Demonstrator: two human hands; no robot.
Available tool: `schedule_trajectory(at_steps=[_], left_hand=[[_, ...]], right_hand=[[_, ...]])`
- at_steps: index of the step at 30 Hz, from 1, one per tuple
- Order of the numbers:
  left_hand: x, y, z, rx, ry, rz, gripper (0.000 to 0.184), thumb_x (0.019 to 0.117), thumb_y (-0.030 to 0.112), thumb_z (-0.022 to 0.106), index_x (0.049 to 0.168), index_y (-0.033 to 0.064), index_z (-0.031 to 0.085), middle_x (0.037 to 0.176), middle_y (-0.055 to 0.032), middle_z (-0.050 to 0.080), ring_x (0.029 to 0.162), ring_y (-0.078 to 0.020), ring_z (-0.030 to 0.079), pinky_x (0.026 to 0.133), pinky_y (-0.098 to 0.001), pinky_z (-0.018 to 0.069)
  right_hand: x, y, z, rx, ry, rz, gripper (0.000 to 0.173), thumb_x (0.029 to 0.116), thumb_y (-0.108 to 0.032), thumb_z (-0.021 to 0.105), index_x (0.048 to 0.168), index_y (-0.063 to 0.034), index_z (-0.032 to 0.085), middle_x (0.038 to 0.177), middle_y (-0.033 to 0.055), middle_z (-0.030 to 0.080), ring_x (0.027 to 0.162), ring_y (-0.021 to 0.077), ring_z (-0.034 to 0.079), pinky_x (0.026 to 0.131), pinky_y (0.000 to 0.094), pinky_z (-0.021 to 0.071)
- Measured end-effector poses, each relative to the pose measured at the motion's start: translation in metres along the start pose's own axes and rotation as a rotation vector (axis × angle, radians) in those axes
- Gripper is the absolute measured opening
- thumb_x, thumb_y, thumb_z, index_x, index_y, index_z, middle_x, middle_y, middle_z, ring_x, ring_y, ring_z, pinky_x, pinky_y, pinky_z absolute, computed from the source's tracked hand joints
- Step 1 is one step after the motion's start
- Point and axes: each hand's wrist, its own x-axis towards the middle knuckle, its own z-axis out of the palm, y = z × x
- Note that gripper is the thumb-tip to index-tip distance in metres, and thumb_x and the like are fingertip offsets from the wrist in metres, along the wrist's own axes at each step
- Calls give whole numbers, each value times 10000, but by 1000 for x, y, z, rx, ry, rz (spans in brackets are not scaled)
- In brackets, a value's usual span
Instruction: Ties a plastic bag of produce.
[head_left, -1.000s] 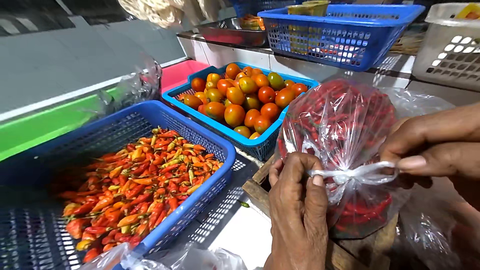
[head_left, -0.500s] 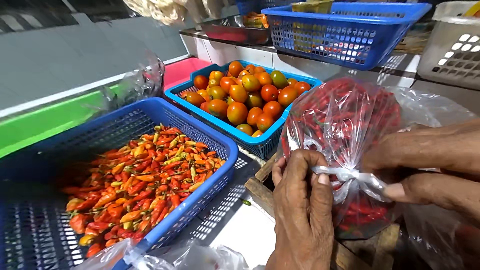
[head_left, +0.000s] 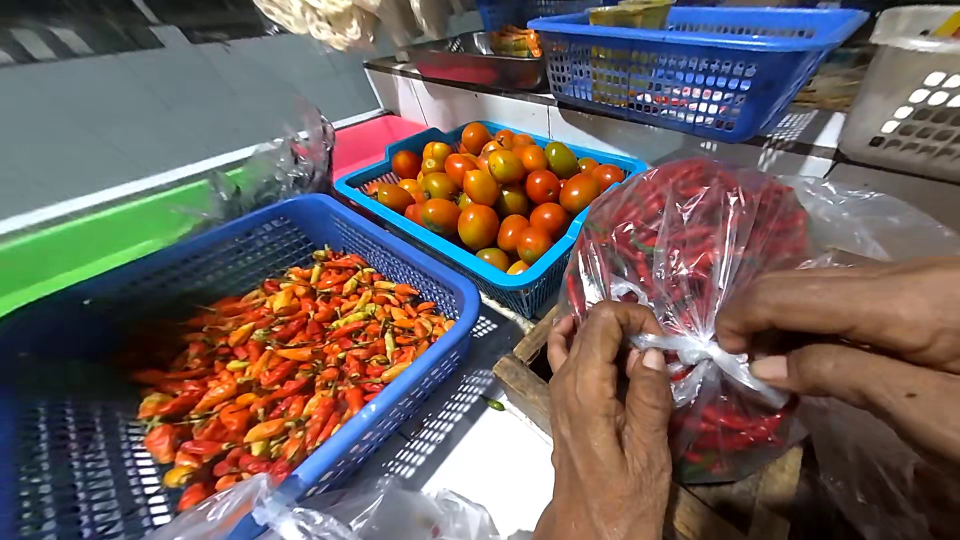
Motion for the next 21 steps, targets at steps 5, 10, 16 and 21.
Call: schedule_trajectory(at_steps=[5, 10, 16, 21], left_hand=[[-1, 0, 0, -12, 5, -2, 159, 1058, 237, 447, 1026, 167, 587, 829, 95, 584, 785, -15, 573, 900, -319, 468], [0, -1, -1, -86, 11, -1, 175, 1065, 276, 454, 998, 175, 581, 786, 90, 564, 747, -21, 559, 836, -281, 465], [-1, -2, -1, -143, 4, 26, 171, 1064, 276, 463, 1004, 173, 584, 795, 88, 563, 774, -13, 555, 920, -318, 440], [0, -2, -3, -125, -25, 47, 175, 1065, 289, 468, 1015, 171, 587, 816, 96, 591, 809, 0, 577, 1026, -389, 400]], right_hand=[[1, 0, -1, 27, 2, 37, 161, 850, -126, 557, 873, -196, 700, 733, -145, 612, 631, -65, 563, 514, 103, 458], [-1, -4, 3, -113, 47, 34, 172, 887, -164, 532, 881, -210, 698, 756, -155, 614, 664, -72, 572, 552, 114, 471], [-1, -4, 8, -243, 13, -109, 163, 903, -216, 514, 882, -167, 667, 744, -96, 566, 658, 5, 556, 526, 193, 448], [-3, -3, 16, -284, 123, -197, 246, 966, -177, 448, 798, -138, 623, 686, -47, 517, 602, 52, 514, 476, 234, 369]])
